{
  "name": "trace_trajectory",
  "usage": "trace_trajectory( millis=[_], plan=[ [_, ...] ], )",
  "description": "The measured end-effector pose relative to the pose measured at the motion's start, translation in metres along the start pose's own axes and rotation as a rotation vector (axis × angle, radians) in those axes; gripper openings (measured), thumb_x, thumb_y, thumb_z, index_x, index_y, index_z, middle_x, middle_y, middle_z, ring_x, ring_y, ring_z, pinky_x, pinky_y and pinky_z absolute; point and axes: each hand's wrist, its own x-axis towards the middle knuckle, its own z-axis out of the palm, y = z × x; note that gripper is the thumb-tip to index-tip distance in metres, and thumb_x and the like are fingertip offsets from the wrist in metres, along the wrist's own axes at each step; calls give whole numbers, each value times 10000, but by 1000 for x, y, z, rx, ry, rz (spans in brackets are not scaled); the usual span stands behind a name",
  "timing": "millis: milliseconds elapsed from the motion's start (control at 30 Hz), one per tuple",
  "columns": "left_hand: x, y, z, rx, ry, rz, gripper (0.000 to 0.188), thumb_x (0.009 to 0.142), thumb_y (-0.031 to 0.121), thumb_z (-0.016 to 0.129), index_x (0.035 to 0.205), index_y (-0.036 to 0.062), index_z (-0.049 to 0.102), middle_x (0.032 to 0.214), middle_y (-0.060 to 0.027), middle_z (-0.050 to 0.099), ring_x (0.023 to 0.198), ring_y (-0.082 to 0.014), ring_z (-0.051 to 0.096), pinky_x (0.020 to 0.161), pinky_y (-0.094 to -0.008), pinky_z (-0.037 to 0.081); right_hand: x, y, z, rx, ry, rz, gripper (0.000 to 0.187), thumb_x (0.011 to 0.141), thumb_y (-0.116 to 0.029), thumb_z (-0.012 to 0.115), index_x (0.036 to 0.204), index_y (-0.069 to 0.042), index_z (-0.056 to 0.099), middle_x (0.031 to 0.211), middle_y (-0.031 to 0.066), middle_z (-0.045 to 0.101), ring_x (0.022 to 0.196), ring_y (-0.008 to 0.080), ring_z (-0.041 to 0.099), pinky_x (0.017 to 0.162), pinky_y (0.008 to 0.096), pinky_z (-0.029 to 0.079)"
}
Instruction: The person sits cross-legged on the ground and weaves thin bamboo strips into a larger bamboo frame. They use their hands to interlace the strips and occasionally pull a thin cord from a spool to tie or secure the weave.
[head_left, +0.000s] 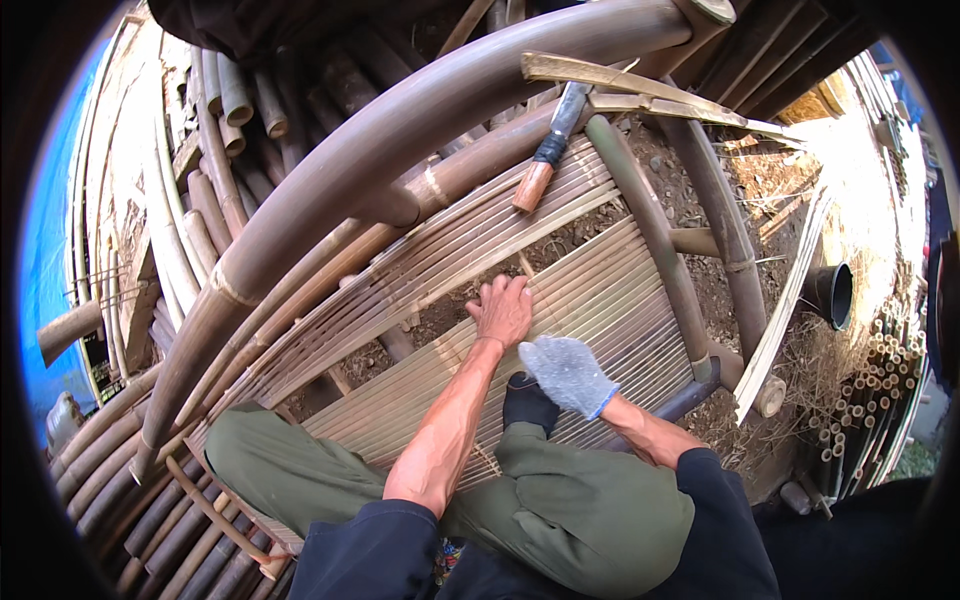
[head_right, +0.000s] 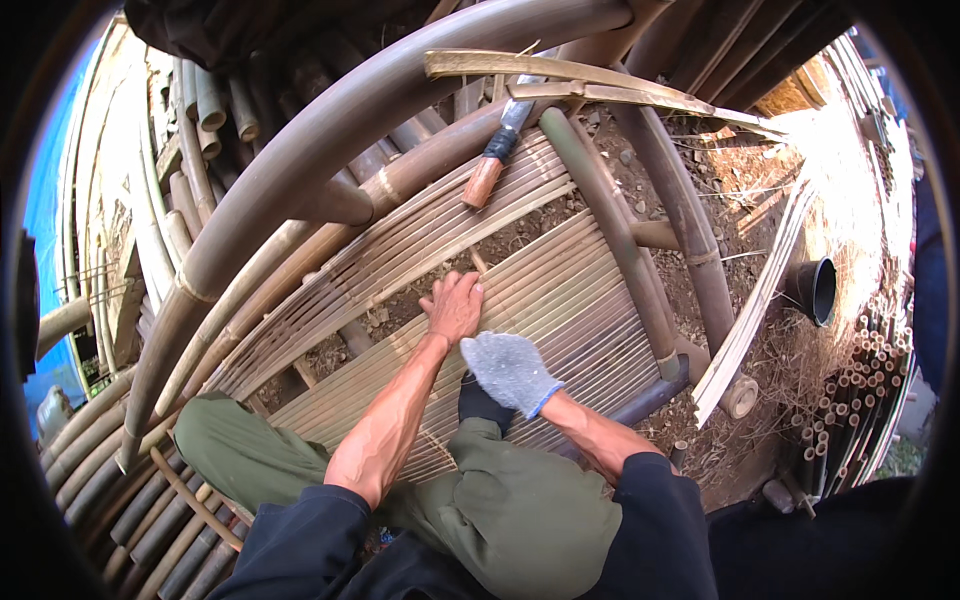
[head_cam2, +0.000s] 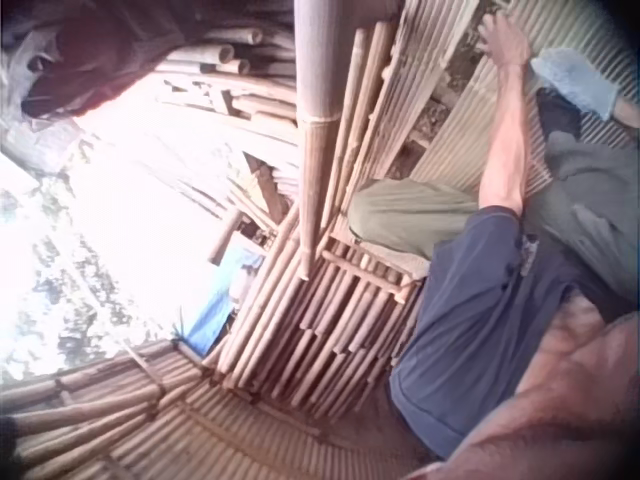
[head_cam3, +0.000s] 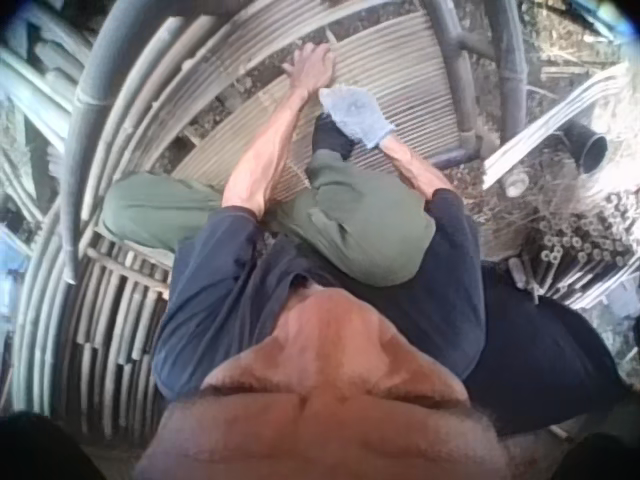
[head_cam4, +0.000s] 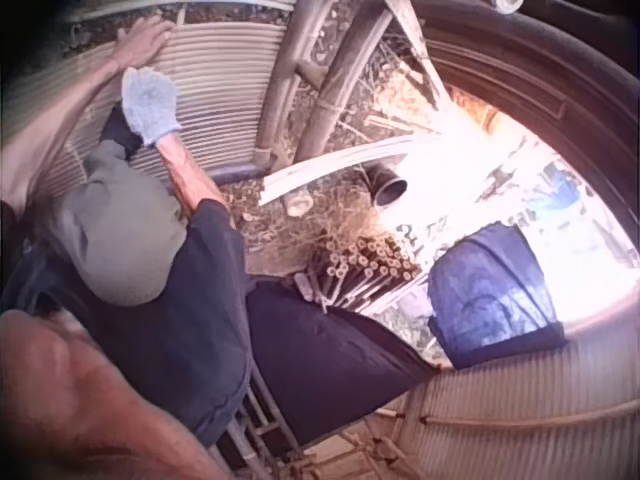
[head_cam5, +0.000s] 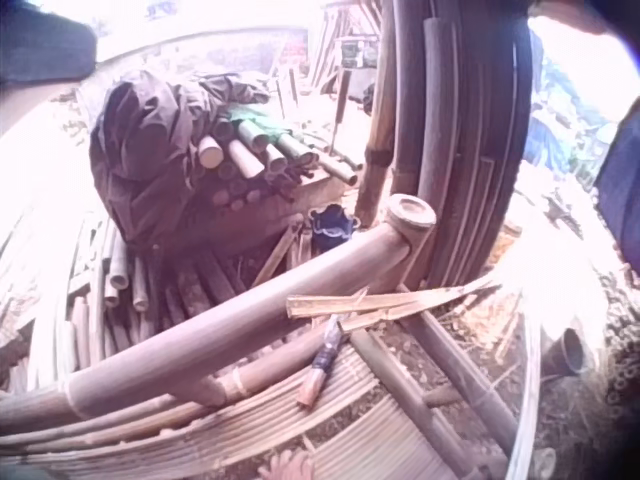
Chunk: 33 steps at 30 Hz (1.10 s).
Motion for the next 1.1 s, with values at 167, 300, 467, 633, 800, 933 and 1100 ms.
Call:
trace_trajectory(
  millis=[167, 300, 467, 633, 800, 933, 1100],
  plan=[
    [-1, 1, -1, 18, -7, -41, 313, 956, 364, 525, 1217, 219, 618, 1196, -91, 529, 1182, -315, 448, 964, -588, 291, -33, 60, -20, 202, 12, 135, 132, 913, -163, 530, 900, -94, 642, 800, 139, 641, 756, 340, 633, 658, 455, 502],
    [-6, 0, -1, 6, 57, 2, 346, 933, 354, 564, 1236, 190, 607, 1185, -98, 519, 1180, -314, 444, 988, -569, 284, -68, 82, 0, -89, -17, 192, 146, 920, -164, 521, 889, -88, 643, 831, 139, 645, 759, 317, 644, 688, 457, 526],
    [-23, -11, -6, -85, 252, 224, 372, 871, 217, 630, 1228, 125, 584, 1158, -116, 518, 1132, -335, 462, 968, -505, 360, -25, 70, -12, -197, 312, 527, 156, 924, -187, 538, 938, -68, 638, 881, 126, 648, 901, 305, 644, 787, 444, 529],
    [-58, -61, -41, 149, 598, 236, 382, 809, 134, 683, 1173, 96, 575, 1155, -138, 515, 1103, -347, 483, 949, -470, 398, 56, 104, -25, -395, 450, 296, 167, 915, -214, 544, 885, -89, 652, 898, 128, 632, 1001, 318, 587, 945, 446, 453],
    [-78, -143, -104, 456, 595, 50, 334, 767, 288, 747, 974, 80, 586, 960, -109, 533, 919, -313, 524, 766, -442, 436, 62, 144, -3, -357, 295, 122, 122, 869, -138, 521, 800, -86, 608, 831, 141, 605, 886, 334, 579, 854, 459, 445],
    [-89, -175, -126, 562, 531, 98, 344, 756, 347, 749, 938, 97, 599, 948, -73, 541, 931, -252, 540, 755, -375, 464, 61, 189, 16, -786, 187, 208, 327, 979, -80, 428, 1251, -9, 596, 1258, 170, 610, 1215, 277, 549, 1075, 383, 406],
    [-95, -180, -123, 490, 647, 194, 328, 746, 336, 750, 923, 103, 601, 940, -61, 527, 938, -250, 532, 791, -359, 453, 87, 234, 33, -391, 390, 222, 333, 1022, -177, 441, 1222, 32, 606, 1238, 187, 612, 1195, 311, 538, 1062, 386, 411]
  ],
)
